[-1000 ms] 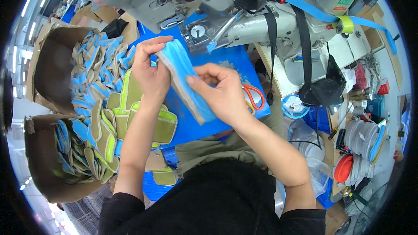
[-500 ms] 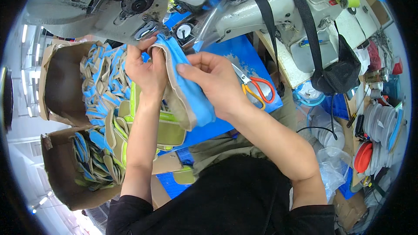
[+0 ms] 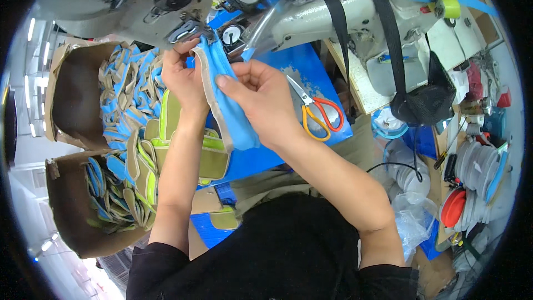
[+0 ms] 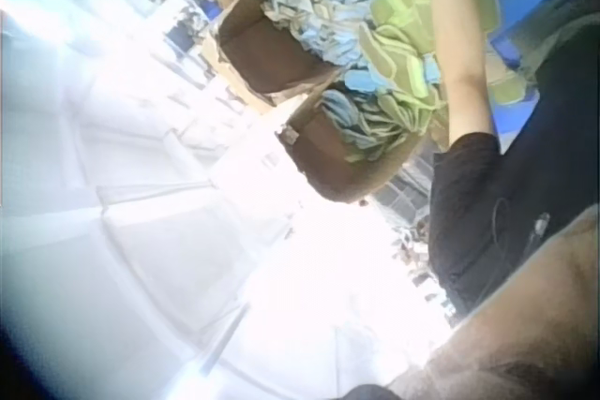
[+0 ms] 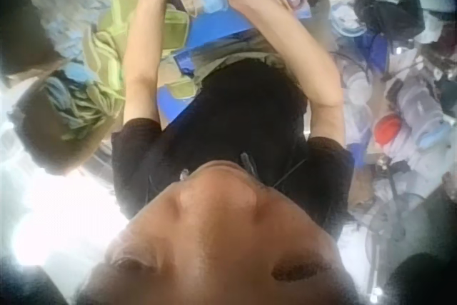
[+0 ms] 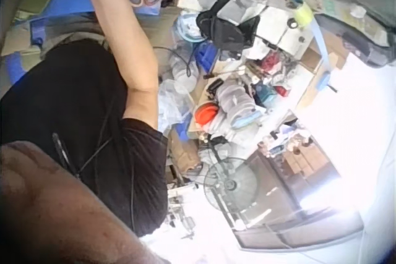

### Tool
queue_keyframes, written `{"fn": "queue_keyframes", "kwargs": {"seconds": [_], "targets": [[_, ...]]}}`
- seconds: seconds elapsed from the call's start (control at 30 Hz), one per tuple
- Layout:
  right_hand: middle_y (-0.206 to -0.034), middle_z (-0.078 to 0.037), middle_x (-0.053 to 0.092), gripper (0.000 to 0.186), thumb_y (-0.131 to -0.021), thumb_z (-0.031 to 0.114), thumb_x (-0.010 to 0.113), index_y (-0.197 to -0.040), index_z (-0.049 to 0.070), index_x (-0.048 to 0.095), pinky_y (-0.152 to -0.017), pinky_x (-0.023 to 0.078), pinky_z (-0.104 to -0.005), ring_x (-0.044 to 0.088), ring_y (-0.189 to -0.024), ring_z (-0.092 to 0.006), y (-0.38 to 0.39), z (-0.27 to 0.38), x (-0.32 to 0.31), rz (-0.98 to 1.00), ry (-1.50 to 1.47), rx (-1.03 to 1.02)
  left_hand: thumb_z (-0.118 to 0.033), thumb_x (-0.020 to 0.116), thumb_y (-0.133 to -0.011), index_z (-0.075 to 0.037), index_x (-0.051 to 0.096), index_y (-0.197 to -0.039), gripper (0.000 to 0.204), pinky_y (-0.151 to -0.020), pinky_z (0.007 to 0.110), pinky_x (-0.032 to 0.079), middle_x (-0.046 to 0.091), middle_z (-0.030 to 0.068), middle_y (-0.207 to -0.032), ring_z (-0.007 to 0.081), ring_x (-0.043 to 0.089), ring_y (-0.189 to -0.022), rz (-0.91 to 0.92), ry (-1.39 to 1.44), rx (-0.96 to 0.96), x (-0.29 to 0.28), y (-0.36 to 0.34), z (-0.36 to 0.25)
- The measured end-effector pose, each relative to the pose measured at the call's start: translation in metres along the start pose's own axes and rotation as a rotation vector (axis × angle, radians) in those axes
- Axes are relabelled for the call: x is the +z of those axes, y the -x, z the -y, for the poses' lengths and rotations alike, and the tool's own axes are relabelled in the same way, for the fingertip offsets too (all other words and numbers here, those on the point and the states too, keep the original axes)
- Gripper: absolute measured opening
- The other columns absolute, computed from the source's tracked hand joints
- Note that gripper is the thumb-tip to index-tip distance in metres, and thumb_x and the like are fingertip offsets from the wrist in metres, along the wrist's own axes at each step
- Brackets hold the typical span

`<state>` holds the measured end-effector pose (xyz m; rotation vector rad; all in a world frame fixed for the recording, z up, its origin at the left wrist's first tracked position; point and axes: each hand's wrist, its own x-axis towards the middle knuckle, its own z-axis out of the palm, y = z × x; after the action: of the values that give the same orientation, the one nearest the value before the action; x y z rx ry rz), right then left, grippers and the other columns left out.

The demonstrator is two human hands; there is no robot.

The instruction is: The person aligns a light blue fabric piece with a beige mesh fabric piece and sews them together using a sewing machine. They repeatedly pick up fabric pieces, position them under the needle, and guide them through the machine. The person also uses scissors to trim threads after sewing.

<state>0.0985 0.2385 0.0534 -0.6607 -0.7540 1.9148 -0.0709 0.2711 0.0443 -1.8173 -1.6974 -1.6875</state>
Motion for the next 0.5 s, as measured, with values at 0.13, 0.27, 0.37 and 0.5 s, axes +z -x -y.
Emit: {"fn": "queue_keyframes", "kwargs": {"seconds": [0.13,0.27,0.37,0.5], "targets": [[-0.091,-0.005,0.074,0.022,-0.093,0.012,0.078,-0.108,-0.002,0.069,-0.070,0.054,-0.0225,0.067,-0.079,-0.0069,0.000,0.004,-0.004,0.015,0.044,0.007,0.008,0.064,-0.079,0.000,0.064,-0.094,0.017,-0.072,0.033,0.054,0.068,0.0134,-0.091,0.0247,0.069,-0.083,0.014,0.050,-0.083,-0.002,0.000,-0.011],[-0.095,-0.005,0.074,0.024,-0.093,0.010,0.078,-0.111,-0.002,0.067,-0.071,0.054,-0.0225,0.068,-0.081,-0.0072,0.001,0.008,-0.006,0.042,0.073,0.008,0.007,0.064,-0.086,-0.001,0.062,-0.103,0.019,-0.078,0.028,0.055,0.067,0.0084,-0.098,0.0172,0.066,-0.090,-0.069,0.446,-0.320,-0.017,0.007,-0.025],[-0.095,-0.005,0.074,0.025,-0.093,0.008,0.078,-0.113,-0.001,0.066,-0.071,0.054,-0.0226,0.068,-0.081,-0.0070,0.004,0.007,-0.005,0.044,0.073,-0.009,-0.003,0.072,-0.091,0.000,0.063,-0.108,0.019,-0.080,0.027,0.055,0.070,0.0052,-0.093,0.0125,0.067,-0.086,0.074,0.773,-0.700,-0.040,0.011,-0.042],[-0.095,-0.005,0.074,0.023,-0.093,0.006,0.076,-0.112,-0.001,0.066,-0.072,0.055,-0.0229,0.068,-0.081,-0.0069,0.006,0.004,-0.008,0.062,0.119,-0.032,-0.008,0.081,-0.086,-0.001,0.065,-0.116,0.035,-0.080,0.028,0.056,0.074,0.0057,-0.100,0.0103,0.069,-0.088,0.303,0.650,-0.746,-0.023,0.005,-0.062]]}}
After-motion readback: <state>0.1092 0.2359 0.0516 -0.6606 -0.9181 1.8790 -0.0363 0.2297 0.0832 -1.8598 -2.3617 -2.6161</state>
